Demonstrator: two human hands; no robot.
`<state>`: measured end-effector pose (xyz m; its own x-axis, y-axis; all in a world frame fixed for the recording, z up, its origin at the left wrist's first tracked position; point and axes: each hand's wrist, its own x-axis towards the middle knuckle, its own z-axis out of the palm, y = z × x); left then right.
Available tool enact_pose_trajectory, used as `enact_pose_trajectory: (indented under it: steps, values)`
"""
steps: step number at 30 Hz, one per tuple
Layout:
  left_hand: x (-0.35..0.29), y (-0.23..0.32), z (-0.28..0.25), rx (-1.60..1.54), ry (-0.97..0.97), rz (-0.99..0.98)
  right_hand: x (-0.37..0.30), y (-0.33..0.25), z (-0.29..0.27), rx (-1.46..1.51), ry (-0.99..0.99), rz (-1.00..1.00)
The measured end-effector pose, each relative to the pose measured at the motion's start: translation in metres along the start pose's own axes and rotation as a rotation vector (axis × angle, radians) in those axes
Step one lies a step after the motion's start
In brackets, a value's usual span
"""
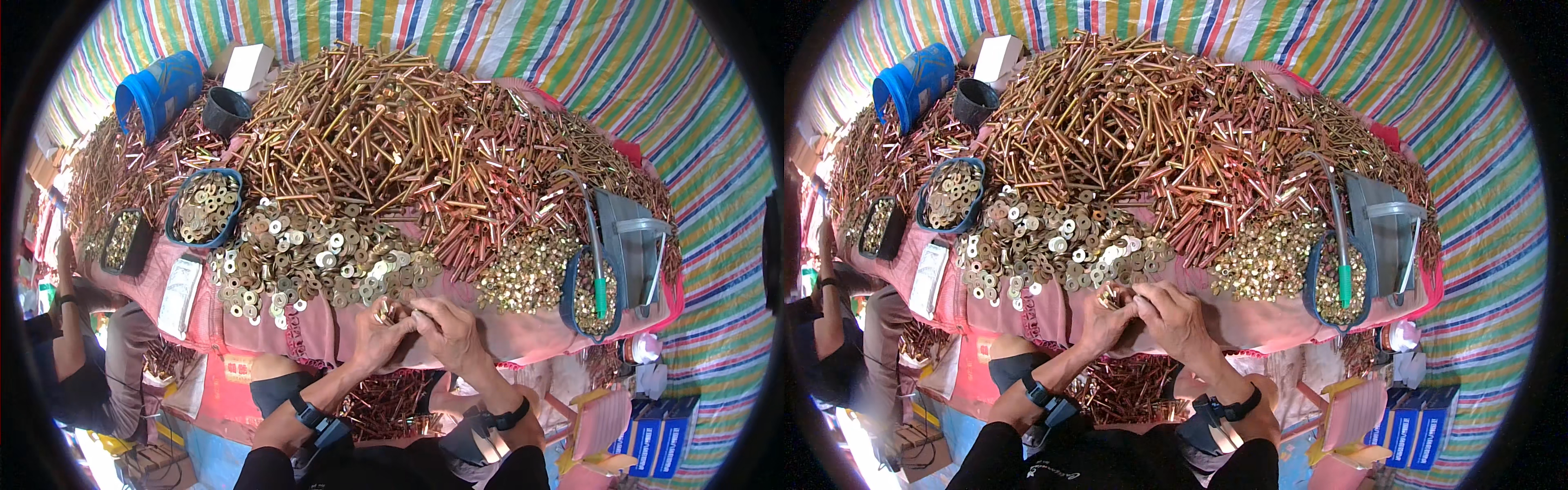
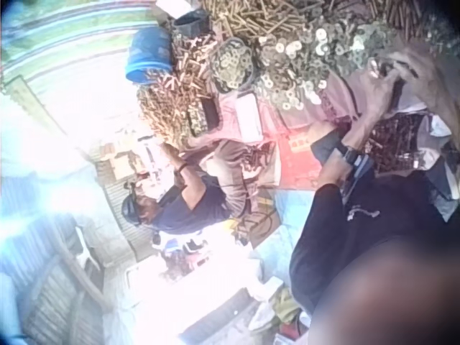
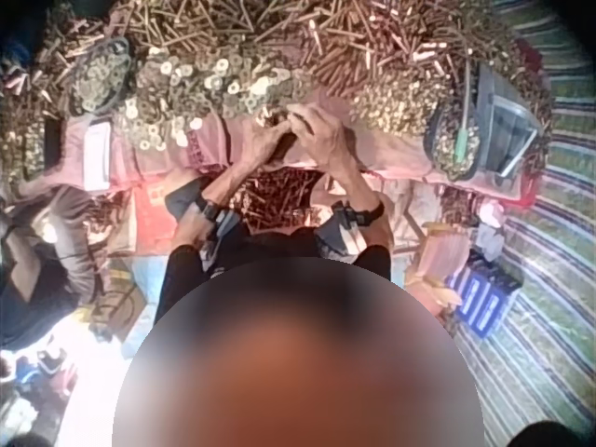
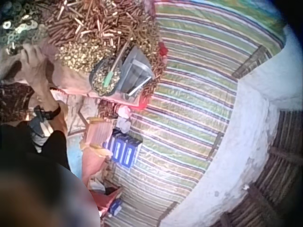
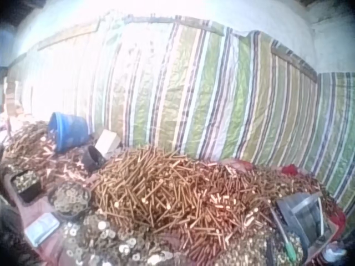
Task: The person picks up and slides a metal washer onto a thin metal rod, then sets the assembly into a pile on the table before repeating the process with another rod and washer.
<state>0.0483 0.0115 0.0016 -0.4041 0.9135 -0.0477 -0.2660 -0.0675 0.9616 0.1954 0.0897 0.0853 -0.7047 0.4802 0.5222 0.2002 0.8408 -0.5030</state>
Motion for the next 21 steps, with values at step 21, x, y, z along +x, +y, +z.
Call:
enact_pose_trajectory:
  steps: [21]
  values:
    - [0.002,0.018,-0.004,-0.079,0.036,0.044,-0.001,0.012,-0.011,-0.003,0.238,0.200]
